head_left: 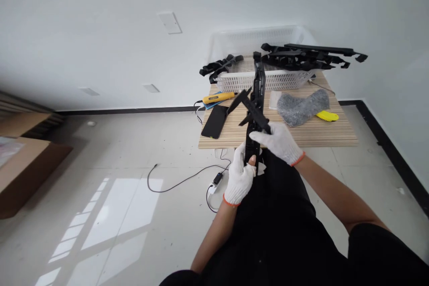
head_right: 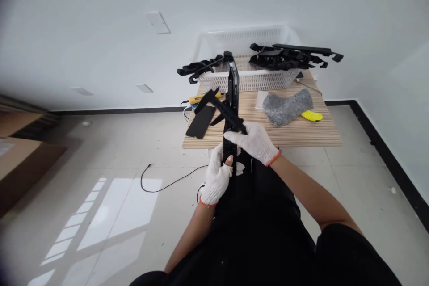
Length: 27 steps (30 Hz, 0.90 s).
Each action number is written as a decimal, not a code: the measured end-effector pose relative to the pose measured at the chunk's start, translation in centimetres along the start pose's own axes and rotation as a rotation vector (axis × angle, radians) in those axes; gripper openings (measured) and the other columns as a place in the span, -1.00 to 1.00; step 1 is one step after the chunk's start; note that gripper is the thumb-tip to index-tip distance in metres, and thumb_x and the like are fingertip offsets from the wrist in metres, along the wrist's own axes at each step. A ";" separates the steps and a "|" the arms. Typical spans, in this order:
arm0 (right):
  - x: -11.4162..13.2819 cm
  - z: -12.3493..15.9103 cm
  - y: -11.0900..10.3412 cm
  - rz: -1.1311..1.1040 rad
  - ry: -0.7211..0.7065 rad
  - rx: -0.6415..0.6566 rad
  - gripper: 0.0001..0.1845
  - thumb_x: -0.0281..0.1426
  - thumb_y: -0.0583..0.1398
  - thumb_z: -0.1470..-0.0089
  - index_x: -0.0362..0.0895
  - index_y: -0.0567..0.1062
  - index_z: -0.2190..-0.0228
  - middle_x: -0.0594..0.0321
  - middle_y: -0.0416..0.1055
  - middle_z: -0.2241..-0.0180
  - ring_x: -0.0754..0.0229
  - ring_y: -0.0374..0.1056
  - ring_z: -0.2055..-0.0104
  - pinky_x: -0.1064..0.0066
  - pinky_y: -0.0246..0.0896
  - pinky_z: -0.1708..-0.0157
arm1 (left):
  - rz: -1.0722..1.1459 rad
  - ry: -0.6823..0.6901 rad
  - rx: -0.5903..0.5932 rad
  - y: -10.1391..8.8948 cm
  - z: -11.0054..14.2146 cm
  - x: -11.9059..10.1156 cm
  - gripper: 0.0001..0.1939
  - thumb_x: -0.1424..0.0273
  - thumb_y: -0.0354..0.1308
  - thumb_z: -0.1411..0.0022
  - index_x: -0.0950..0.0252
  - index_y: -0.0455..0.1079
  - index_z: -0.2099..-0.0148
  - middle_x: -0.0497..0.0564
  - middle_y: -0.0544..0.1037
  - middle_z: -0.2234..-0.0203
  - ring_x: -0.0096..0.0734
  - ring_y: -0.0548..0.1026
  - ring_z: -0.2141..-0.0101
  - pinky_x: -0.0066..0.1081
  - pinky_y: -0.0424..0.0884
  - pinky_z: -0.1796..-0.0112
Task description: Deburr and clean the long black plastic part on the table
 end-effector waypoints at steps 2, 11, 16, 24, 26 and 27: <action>-0.8 0.1 1.6 -0.087 0.067 0.044 -0.54 -0.04 0.30 -0.02 -0.09 0.33 0.63 0.35 0.27 0.61 0.25 0.18 0.51 0.37 0.06 0.50 | -0.015 0.001 0.066 0.1 0.0 -0.5 -0.37 0.20 0.26 -0.30 0.20 0.22 -0.35 0.16 0.55 -0.08 -0.24 0.58 0.07 -0.26 0.56 0.08; 2.0 -2.4 -3.3 0.026 -0.100 -0.206 -0.57 -0.04 0.27 -0.05 -0.10 0.37 0.59 0.33 0.28 0.58 0.23 0.20 0.47 0.35 0.09 0.43 | 0.064 -0.300 0.362 0.9 2.8 3.3 -0.33 0.07 0.28 -0.28 0.14 0.25 -0.35 -0.03 0.51 0.41 -0.60 0.30 0.60 -0.49 0.30 0.55; 3.2 -1.7 -7.4 0.438 -0.226 -0.344 -0.55 -0.05 0.14 -0.16 -0.09 0.37 0.61 0.25 0.32 0.61 0.19 0.25 0.50 0.32 0.05 0.44 | 0.099 -0.297 0.260 0.2 2.1 3.9 -0.27 0.11 0.26 -0.31 0.05 0.12 -0.43 -0.13 0.39 0.44 -0.63 0.21 0.59 -0.52 0.26 0.55; 4.6 -1.7 -9.3 1.165 -0.294 -0.397 -0.48 0.02 0.11 -0.13 -0.17 0.57 0.43 0.06 0.47 0.54 0.11 0.32 0.50 0.31 -0.18 0.49 | 0.074 -0.261 0.265 -0.5 1.5 3.1 -0.26 0.12 0.24 -0.32 0.08 0.09 -0.44 -0.10 0.41 0.39 -0.63 0.20 0.57 -0.53 0.18 0.55; 4.8 -2.1 -8.9 1.208 -0.306 -0.352 -0.48 0.01 0.10 -0.16 -0.17 0.59 0.41 0.05 0.48 0.53 0.10 0.32 0.49 0.31 -0.21 0.49 | 0.066 -0.281 0.282 -0.4 1.7 3.0 -0.24 0.13 0.25 -0.31 0.07 0.07 -0.45 -0.09 0.43 0.37 -0.64 0.20 0.57 -0.53 0.20 0.55; 4.9 -2.4 -8.7 1.217 -0.308 -0.330 -0.48 0.01 0.09 -0.18 -0.16 0.59 0.41 0.05 0.48 0.54 0.09 0.32 0.49 0.31 -0.21 0.49 | 0.072 -0.290 0.290 -0.3 1.7 2.9 -0.24 0.14 0.25 -0.32 0.08 0.06 -0.45 -0.09 0.44 0.37 -0.63 0.21 0.56 -0.53 0.21 0.54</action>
Point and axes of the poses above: each hand's wrist, its own z-axis away from the middle knuckle, its own y-axis out of the palm, x = y × z, the point moved 8 cm from there along -z, towards the middle knuckle
